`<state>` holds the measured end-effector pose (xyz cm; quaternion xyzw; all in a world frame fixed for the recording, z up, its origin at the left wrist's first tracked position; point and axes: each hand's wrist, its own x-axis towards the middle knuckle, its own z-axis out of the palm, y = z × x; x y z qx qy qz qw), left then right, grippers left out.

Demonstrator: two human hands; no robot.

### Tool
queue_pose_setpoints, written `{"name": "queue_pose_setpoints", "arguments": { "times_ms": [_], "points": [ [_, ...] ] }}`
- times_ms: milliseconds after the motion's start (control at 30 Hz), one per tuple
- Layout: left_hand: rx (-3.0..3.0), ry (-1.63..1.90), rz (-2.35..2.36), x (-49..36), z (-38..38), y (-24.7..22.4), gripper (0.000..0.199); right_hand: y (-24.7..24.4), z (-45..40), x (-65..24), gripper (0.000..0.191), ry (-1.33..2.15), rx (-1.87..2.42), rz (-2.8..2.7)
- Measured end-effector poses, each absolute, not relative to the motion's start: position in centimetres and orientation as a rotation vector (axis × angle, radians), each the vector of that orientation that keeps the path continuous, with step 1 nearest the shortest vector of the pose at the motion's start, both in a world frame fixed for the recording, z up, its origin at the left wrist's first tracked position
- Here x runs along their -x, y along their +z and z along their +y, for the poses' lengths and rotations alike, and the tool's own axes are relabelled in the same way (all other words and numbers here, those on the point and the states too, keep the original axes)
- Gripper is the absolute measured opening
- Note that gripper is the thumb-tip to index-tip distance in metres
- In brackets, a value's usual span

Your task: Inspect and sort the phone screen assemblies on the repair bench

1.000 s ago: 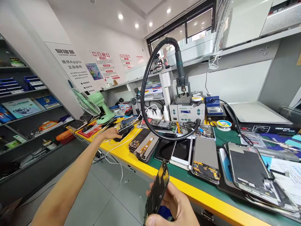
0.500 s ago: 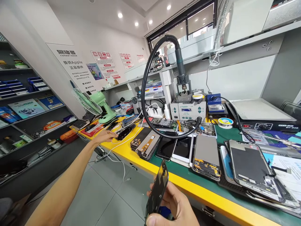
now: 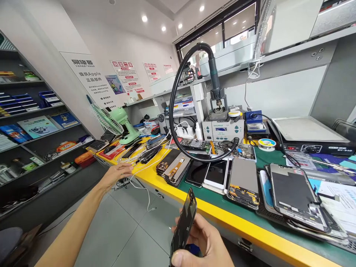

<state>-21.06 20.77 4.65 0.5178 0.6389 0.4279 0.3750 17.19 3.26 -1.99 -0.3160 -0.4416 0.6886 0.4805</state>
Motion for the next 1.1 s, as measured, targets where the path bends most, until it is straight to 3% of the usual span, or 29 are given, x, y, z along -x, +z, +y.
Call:
{"name": "queue_pose_setpoints", "arguments": {
  "times_ms": [133, 333, 500, 667, 1100],
  "points": [
    [-0.757, 1.179, 1.009, 18.4, 16.7, 4.0, 0.037, -2.9, 3.6, -16.9, 0.068, 1.71, 0.676, -1.072],
    [-0.622, 1.129, 0.648, 12.7, 10.5, 0.7, 0.046, -2.1, 3.8, -16.7, 0.055, 1.712, 0.643, -1.07],
    [-0.648, 1.084, 0.583, 8.8, 7.6, -0.5, 0.051, 1.6, 4.8, -15.9, 0.051, 1.63, 0.911, -1.15],
    [-0.846, 1.176, 0.666, 6.2, 5.7, -0.8, 0.036, 2.7, 6.4, -14.3, 0.053, 1.428, 1.125, -1.273],
    [-1.163, 1.084, 0.853, 5.0, 3.5, -1.5, 0.045, 2.7, 6.5, -14.0, 0.049, 1.403, 1.101, -1.29]
  ]
}}
